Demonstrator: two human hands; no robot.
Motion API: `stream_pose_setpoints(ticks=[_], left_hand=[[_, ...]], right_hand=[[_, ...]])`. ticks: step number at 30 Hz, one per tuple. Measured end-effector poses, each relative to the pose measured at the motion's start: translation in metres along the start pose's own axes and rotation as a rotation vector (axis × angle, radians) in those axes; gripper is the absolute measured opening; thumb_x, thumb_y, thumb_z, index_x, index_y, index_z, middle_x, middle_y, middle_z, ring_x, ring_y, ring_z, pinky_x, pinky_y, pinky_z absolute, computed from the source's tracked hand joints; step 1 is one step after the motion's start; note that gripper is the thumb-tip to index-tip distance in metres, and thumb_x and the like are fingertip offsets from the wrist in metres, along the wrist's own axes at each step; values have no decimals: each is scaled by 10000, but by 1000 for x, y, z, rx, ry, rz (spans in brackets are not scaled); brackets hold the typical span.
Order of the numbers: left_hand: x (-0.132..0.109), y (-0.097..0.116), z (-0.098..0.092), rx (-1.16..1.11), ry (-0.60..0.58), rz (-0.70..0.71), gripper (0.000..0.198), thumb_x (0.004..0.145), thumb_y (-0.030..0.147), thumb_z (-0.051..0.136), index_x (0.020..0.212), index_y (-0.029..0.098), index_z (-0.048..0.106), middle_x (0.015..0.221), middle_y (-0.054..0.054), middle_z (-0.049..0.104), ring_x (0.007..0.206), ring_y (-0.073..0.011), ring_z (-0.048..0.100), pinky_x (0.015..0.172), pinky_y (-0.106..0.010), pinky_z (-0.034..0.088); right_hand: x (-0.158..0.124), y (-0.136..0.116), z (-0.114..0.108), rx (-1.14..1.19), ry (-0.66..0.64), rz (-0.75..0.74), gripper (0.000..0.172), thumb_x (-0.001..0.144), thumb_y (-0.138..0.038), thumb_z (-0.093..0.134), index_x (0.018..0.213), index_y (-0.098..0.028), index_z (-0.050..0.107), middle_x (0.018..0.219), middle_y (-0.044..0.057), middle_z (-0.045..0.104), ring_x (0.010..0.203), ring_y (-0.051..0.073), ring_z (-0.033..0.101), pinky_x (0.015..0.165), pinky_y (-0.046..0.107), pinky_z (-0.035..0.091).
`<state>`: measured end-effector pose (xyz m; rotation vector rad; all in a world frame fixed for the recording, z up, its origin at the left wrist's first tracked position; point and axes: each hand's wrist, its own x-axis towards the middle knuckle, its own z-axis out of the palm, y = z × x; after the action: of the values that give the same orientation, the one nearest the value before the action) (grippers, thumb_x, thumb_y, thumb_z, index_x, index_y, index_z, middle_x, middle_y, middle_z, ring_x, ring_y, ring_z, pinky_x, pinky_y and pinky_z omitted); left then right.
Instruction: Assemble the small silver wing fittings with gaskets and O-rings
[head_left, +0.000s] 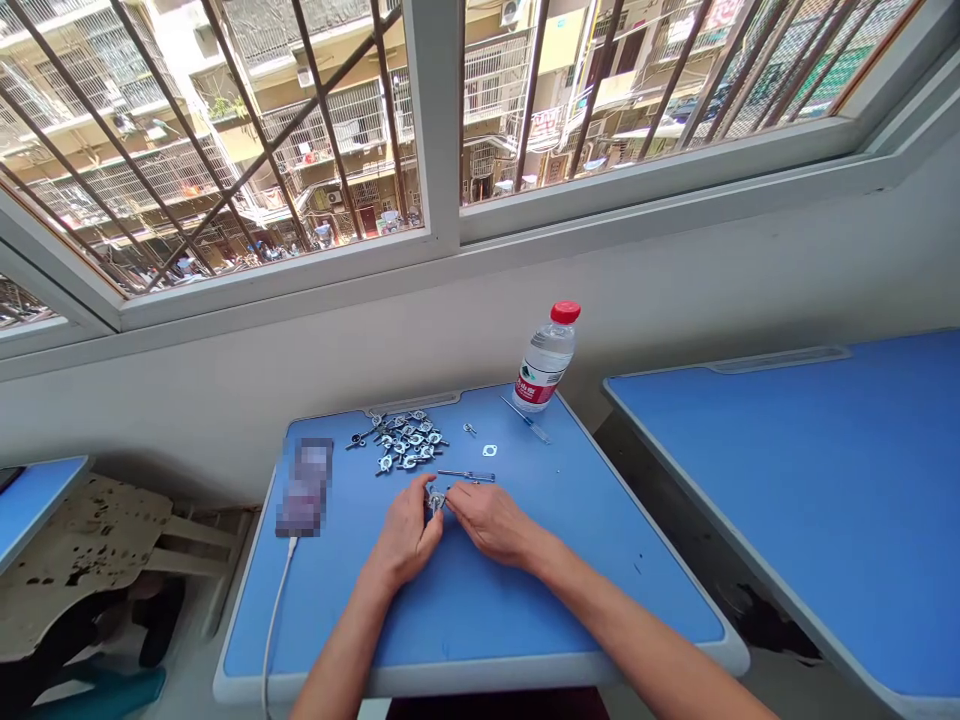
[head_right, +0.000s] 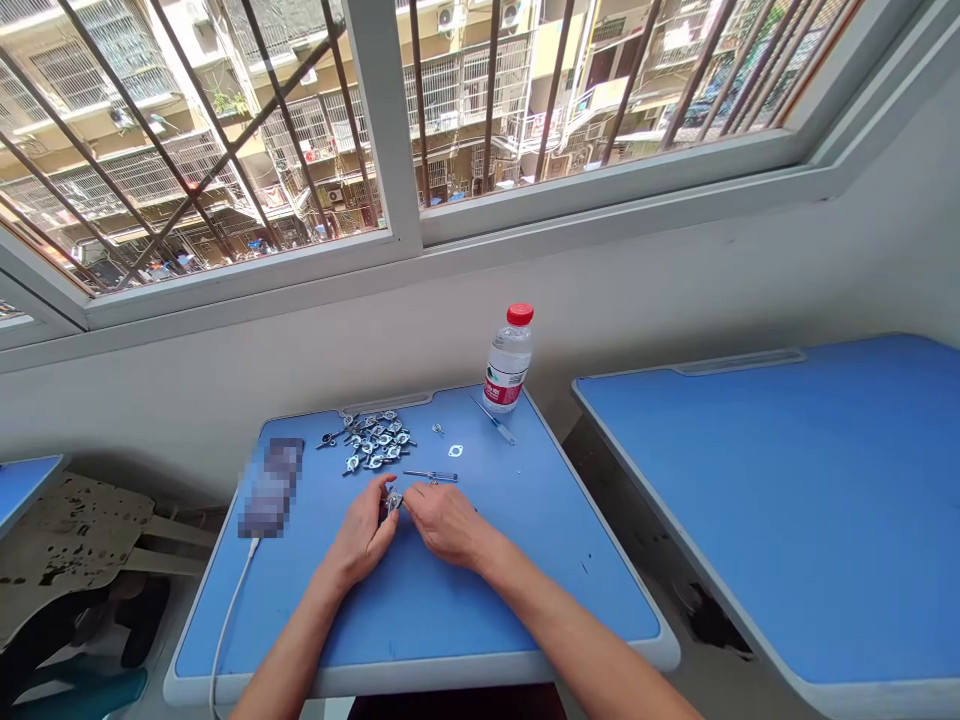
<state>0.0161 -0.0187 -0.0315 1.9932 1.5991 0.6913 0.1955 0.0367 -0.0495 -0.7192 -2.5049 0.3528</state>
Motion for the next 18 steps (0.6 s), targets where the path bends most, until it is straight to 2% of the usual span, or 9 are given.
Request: stream_pose_setpoints(ticks=[6, 10, 13, 16, 18], left_hand=[[-1, 2, -3, -61, -48, 15, 438, 962, 290, 346, 1372, 141, 387, 849, -40, 588, 786, -211, 568, 773, -341, 474], [-1, 3, -4, -145, -29, 0, 421, 931, 303, 400, 1321, 156, 455, 820, -25, 566, 761, -199, 545, 761, -330, 466], [0, 1, -6, -305, -39, -14, 439, 885, 327, 473, 1292, 167, 506, 861, -36, 579, 779, -194, 537, 758, -321, 466], [4, 0, -6, -541, -54, -79, 455, 915, 399, 437, 1295, 167, 532, 875, -44, 593, 793, -192, 543, 780, -323, 459], [6, 1, -4, -664, -44, -124, 478, 937, 494, 408, 1221, 150, 580, 816, -39, 583, 757, -188, 538, 753, -321, 452]], right_hand=[[0, 3, -5, 59, -14, 2, 247, 952, -126, 354, 752, -212, 471, 701, 17, 584, 568, 152, 488, 551, 266, 303], [1, 2, -5, 102, 6, 21, 285, 987, -164, 314, 762, -210, 483, 713, 26, 593, 599, 159, 509, 567, 265, 339], [2, 2, -7, 135, 30, 47, 323, 1018, -206, 280, 776, -208, 495, 718, 26, 600, 616, 157, 525, 580, 261, 362], [3, 0, -10, 175, 39, 51, 358, 1042, -251, 254, 801, -205, 516, 734, 25, 614, 630, 151, 547, 596, 256, 395], [3, -1, -12, 203, 37, 41, 379, 1052, -267, 237, 827, -205, 535, 762, 23, 629, 655, 144, 567, 627, 252, 423]])
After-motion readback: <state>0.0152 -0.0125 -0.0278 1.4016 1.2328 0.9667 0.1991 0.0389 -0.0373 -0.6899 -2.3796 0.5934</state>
